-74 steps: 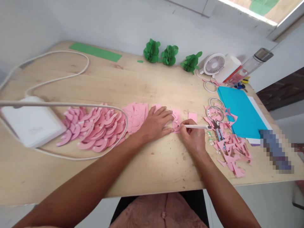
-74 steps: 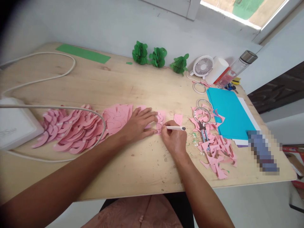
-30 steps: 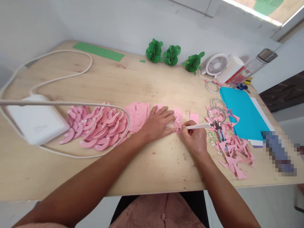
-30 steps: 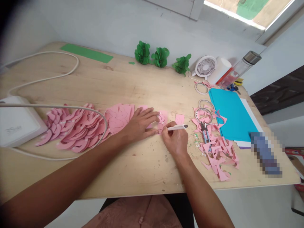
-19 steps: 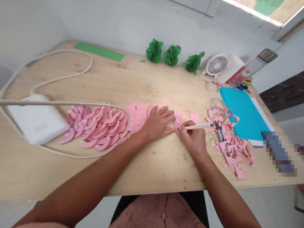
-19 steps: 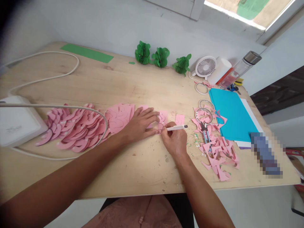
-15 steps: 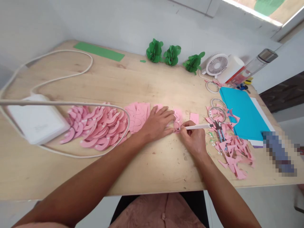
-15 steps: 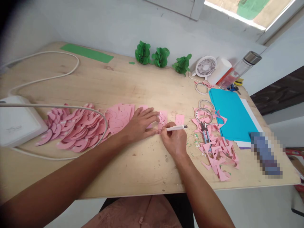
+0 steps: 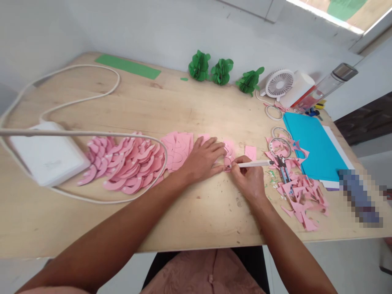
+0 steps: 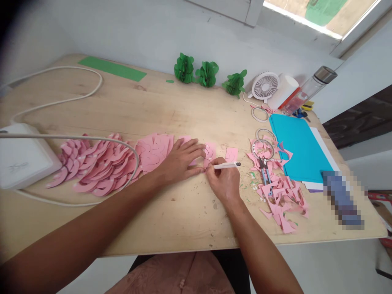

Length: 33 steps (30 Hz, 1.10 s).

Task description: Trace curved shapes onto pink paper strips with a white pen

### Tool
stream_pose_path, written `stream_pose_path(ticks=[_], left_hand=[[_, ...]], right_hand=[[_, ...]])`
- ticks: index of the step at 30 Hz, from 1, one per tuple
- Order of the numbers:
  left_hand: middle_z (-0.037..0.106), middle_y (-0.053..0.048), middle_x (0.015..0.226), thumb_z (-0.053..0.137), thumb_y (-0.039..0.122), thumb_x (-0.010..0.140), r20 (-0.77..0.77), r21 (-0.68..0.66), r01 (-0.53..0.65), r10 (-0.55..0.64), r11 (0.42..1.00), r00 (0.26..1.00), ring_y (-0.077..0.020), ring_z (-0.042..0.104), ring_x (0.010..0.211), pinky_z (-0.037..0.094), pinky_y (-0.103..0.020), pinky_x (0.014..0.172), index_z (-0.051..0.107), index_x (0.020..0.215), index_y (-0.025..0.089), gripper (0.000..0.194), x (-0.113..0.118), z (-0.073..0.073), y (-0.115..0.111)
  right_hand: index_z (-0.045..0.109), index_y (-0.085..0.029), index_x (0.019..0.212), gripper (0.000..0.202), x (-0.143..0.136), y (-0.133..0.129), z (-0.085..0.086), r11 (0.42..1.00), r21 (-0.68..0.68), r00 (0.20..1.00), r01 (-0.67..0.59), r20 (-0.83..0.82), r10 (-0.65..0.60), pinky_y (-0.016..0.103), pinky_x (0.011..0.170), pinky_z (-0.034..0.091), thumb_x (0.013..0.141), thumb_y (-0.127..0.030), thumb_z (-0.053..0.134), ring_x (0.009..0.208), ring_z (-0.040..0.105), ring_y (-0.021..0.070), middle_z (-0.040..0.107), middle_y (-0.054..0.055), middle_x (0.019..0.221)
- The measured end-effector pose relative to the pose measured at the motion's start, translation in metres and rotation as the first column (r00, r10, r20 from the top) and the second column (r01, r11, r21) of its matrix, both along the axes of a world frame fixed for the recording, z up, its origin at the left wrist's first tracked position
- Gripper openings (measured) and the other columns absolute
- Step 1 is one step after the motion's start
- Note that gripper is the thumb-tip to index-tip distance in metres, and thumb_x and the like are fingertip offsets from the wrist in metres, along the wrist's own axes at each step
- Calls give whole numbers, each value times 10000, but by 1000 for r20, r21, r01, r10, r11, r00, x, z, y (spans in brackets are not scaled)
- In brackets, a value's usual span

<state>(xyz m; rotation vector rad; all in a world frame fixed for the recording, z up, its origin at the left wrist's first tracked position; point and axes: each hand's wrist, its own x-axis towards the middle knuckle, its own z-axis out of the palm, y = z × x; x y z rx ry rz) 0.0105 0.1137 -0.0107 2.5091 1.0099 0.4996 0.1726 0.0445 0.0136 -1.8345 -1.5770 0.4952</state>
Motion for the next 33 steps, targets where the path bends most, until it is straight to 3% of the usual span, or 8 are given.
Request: stream_pose_path(ticks=[33], left_hand=[[529,-53,1384,566,390,842,-7,0,-8,8,1000,1000,-315,350,1362,164,-596,1127,593,1083,261,274,1,2,0]], right_hand=[[587,-202,719,148,-1,0,-3,998,43,998,-54,-30,56,220,500,344,802,-291,502,498,501,105,564,-40,572]])
